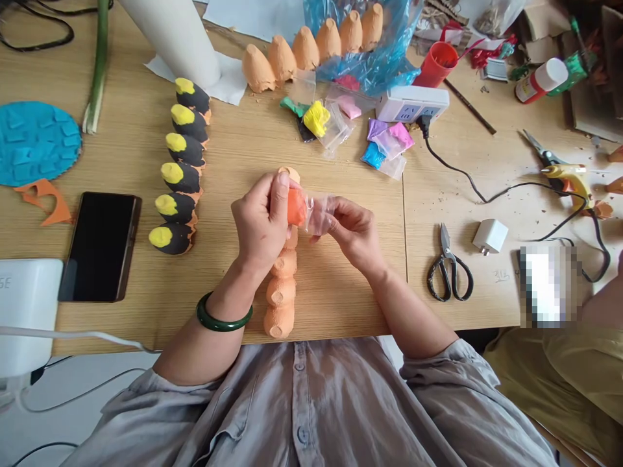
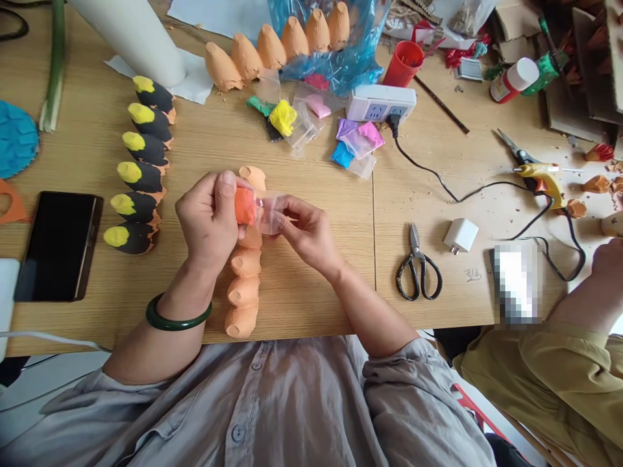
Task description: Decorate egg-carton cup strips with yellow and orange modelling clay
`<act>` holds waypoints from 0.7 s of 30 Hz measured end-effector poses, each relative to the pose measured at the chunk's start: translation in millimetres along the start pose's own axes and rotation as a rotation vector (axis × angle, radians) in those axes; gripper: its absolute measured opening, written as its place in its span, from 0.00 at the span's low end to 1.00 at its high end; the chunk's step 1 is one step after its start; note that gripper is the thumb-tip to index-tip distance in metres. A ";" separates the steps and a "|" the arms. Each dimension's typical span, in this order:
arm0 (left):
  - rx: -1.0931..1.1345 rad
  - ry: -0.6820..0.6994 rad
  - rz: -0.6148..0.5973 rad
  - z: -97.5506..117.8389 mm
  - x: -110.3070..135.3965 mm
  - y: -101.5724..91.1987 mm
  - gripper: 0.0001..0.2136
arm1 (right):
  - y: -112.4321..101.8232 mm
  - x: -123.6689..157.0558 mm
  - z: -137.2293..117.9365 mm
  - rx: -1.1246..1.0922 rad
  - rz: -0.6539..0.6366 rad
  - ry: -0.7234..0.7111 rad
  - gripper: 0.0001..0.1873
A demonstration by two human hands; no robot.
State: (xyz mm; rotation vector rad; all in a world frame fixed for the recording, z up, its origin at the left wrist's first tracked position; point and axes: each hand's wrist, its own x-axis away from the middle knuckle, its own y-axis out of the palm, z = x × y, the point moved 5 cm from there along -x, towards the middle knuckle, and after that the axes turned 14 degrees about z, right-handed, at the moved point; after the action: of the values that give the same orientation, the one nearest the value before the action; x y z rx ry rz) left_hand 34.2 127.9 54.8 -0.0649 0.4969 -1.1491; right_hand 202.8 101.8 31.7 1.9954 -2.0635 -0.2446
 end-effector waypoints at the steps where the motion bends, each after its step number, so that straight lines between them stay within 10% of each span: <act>1: -0.004 -0.007 0.006 -1.4 -0.2 -0.9 0.27 | 0.5 0.7 -1.0 0.005 0.017 -0.018 0.27; 11: -0.104 0.101 0.140 3.1 4.7 -1.2 0.29 | 9.6 8.7 4.6 0.100 -0.018 0.019 0.24; 21: -0.082 0.052 0.143 -7.6 6.7 0.0 0.27 | 12.7 17.9 1.6 0.355 0.033 -0.279 0.29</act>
State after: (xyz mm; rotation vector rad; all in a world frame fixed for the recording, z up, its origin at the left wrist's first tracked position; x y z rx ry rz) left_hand 33.2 123.5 45.7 -0.0694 0.5856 -0.9924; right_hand 189.9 84.4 35.2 2.2325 -2.4565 -0.1667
